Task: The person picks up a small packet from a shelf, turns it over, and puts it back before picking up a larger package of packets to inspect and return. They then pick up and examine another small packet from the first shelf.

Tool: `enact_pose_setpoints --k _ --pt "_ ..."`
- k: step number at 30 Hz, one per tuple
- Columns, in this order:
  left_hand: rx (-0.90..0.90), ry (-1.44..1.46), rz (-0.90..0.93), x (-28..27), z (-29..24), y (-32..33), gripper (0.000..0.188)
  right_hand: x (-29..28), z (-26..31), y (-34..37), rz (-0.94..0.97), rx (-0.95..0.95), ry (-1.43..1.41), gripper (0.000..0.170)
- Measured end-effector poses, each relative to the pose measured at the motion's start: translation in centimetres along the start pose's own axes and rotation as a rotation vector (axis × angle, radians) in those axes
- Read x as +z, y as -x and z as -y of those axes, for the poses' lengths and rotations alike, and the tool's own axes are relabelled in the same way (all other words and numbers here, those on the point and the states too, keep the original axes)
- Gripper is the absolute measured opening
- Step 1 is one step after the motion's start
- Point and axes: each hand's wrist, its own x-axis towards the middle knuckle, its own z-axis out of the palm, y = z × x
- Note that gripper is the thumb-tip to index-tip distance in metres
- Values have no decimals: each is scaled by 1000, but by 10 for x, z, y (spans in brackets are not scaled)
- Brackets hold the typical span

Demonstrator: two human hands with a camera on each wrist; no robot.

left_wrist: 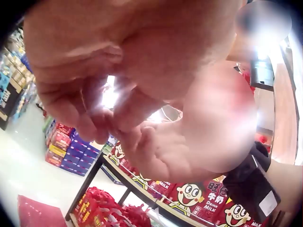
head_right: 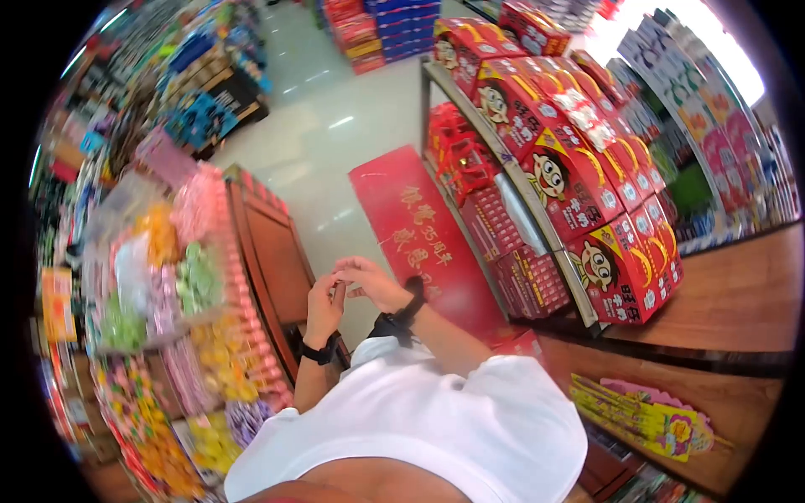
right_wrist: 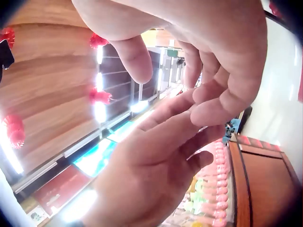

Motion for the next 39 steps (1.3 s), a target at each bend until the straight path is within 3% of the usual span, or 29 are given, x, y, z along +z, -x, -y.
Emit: enact_pose_setpoints --k 1,4,14,19,24,25,29,33,37,39 --pt "6 32 28 5 -4 -21 12 -8 13 -4 -32 -13 5 36" --pt "256 -33 130 22 1 -88 13 -29 66 -13 -140 -62 26 38" --pt "479 19 573 105 -35 -244 15 -112 151 -7 -509 -286 33 37" --pt "540 -35 626 142 -55 -294 22 -167 192 3 -786 -508 -86 38" --pt "252 121 680 191 -52 -346 29 -204 251 26 -1012 -745 -24 44" --pt "199 146 684 197 -60 -357 31 -215 258 25 -1038 -832 15 54" --pt "276 158 671 228 -108 -401 33 -257 289 29 -1164 -819 129 70" --pt "477 121 678 275 -153 -439 34 -270 331 44 -1124 -865 -28 79" --pt "690 117 598 324 -201 -462 35 -300 348 46 -1131 -886 -39 80" --pt "691 114 582 348 -219 -471 36 -310 355 45 -1111 -912 -44 80"
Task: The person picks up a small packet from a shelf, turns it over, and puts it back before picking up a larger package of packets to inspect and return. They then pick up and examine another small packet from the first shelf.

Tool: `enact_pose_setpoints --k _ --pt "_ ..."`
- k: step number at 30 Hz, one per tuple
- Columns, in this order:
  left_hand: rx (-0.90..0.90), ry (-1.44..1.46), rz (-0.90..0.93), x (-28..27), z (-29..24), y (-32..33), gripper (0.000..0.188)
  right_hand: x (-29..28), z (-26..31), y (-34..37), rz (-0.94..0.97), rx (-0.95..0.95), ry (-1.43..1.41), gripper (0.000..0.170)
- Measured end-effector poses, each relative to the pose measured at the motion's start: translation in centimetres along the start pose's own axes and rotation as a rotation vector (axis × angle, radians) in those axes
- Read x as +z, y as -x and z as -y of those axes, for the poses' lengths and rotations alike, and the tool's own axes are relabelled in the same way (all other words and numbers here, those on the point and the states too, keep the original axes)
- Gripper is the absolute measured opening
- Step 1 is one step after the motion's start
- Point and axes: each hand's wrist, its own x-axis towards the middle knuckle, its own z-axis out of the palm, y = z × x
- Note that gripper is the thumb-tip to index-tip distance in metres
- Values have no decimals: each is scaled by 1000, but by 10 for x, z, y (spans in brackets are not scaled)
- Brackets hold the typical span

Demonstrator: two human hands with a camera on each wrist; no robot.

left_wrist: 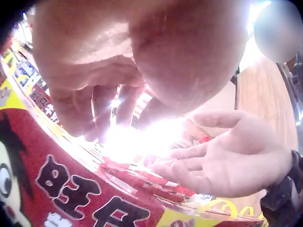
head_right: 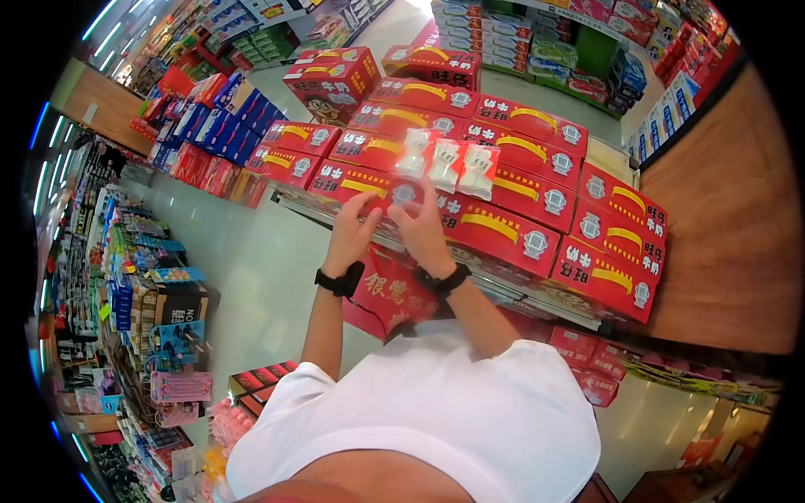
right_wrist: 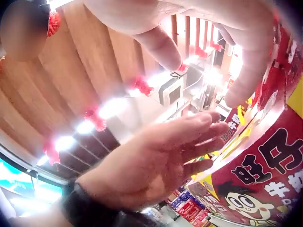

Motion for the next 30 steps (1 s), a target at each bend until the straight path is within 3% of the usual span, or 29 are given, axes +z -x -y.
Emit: enact_pose_setpoints --k 2,5,8,11,17,22,25,30 --pt "79 -50 -49 16 5 -23 37 -3 5 -6 36 83 -28 79" --pt "-38 84 82 26 -3 -50 36 -6 -4 -18 57 101 -67 76" --pt "-32 117 170 30 -5 -66 32 -2 -1 -19 1 65 -179 74" --pt "57 -32 19 44 18 -69 29 0 1 -20 -36 24 -156 68" --pt "-256 224 -95 39 3 -57 20 -4 -7 -11 -45 90 -174 64" --pt "-59 160 -239 14 -29 -35 18 10 -17 4 -12 137 -164 48" --pt "-186 270 -287 -3 -29 -5 15 19 -41 11 43 108 -132 29" --pt "-313 363 -571 -47 -39 55 13 44 -80 19 183 187 -132 24"
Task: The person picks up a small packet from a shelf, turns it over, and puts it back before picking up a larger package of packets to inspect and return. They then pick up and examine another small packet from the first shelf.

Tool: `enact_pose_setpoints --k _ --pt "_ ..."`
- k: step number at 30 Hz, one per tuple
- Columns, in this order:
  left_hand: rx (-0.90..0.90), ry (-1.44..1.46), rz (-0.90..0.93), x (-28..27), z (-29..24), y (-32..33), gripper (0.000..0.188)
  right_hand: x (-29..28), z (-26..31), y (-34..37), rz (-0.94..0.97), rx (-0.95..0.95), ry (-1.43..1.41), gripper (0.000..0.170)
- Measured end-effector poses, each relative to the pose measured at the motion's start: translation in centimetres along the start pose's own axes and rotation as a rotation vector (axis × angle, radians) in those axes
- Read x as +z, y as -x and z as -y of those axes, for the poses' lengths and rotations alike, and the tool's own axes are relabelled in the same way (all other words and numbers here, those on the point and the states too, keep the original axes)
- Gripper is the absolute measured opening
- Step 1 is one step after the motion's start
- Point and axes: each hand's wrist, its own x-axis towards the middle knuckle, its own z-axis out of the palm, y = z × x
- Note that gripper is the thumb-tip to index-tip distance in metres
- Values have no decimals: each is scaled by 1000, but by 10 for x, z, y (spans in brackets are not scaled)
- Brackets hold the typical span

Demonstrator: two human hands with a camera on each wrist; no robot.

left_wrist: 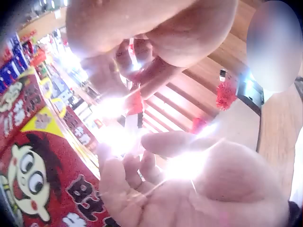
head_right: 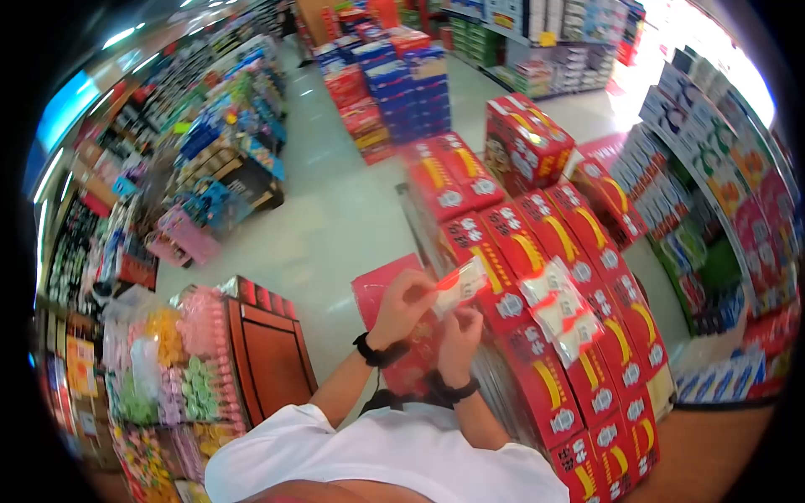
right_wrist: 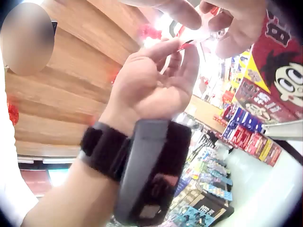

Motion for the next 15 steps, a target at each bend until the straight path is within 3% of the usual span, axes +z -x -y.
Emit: enact_pose_setpoints --k 2,5,7,12,15 --pt "59 -84 -108 -33 2 21 15 20 -4 10 99 72 -2 26" --pt "-163 158 -267 -81 -3 69 16 60 -3 38 236 196 -44 33" --pt "-130 84 -354 -113 -2 106 19 87 1 68 373 323 -4 38" --pt "-158 4 -627 -188 -7 219 30 125 -64 141 725 321 247 26" --pt "-154 48 -800 -219 -36 292 32 145 -96 204 889 381 255 25"
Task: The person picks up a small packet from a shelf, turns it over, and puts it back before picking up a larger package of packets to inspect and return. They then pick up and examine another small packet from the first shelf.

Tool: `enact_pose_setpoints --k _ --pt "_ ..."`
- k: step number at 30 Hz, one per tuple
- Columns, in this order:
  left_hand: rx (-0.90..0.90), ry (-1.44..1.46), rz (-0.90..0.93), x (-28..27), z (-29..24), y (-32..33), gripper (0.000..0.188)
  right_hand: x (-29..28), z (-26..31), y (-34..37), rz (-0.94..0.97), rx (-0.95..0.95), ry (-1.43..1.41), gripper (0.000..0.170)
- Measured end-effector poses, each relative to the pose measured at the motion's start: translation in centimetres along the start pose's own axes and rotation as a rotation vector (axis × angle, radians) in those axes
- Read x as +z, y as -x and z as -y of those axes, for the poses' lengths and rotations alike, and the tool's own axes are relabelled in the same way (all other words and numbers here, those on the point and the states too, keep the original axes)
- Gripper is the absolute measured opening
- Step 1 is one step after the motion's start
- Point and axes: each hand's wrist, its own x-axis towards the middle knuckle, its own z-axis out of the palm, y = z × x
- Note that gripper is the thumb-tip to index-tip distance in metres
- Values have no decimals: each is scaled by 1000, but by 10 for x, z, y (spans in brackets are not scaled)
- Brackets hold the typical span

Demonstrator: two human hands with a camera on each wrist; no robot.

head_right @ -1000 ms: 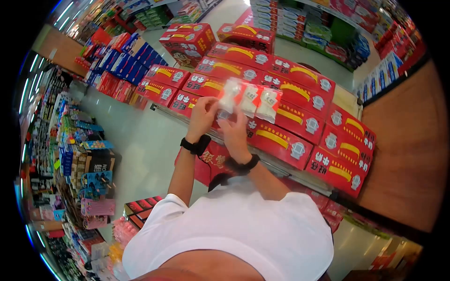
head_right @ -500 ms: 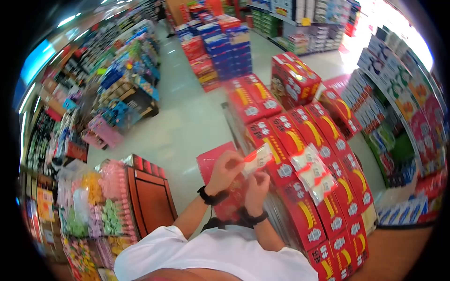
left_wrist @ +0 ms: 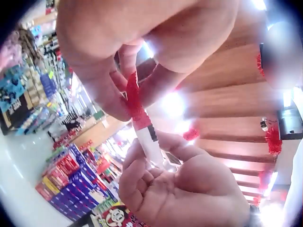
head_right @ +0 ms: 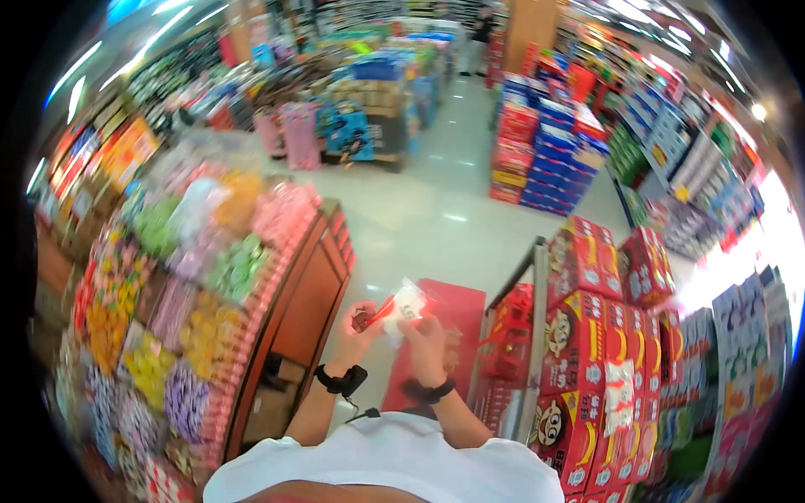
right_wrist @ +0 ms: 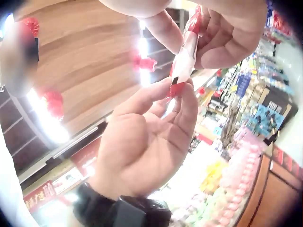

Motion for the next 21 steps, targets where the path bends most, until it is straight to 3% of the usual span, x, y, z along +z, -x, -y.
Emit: enact_pose_setpoints --k 4,7,11,17,21 --pt "65 -35 -199 -103 -7 55 33 98 -31 34 196 127 17 27" --pt "-35 -44 -334 -162 -30 106 31 163 -57 65 357 245 4 29" --pt "-65 -213 -505 -228 -21 177 27 230 -86 112 634 349 118 32" --pt "-11 -178 -947 -271 -42 288 27 310 -133 187 1047 572 161 35" --pt "17 -72 -1232 -279 -49 360 28 352 -169 244 1327 596 302 32"
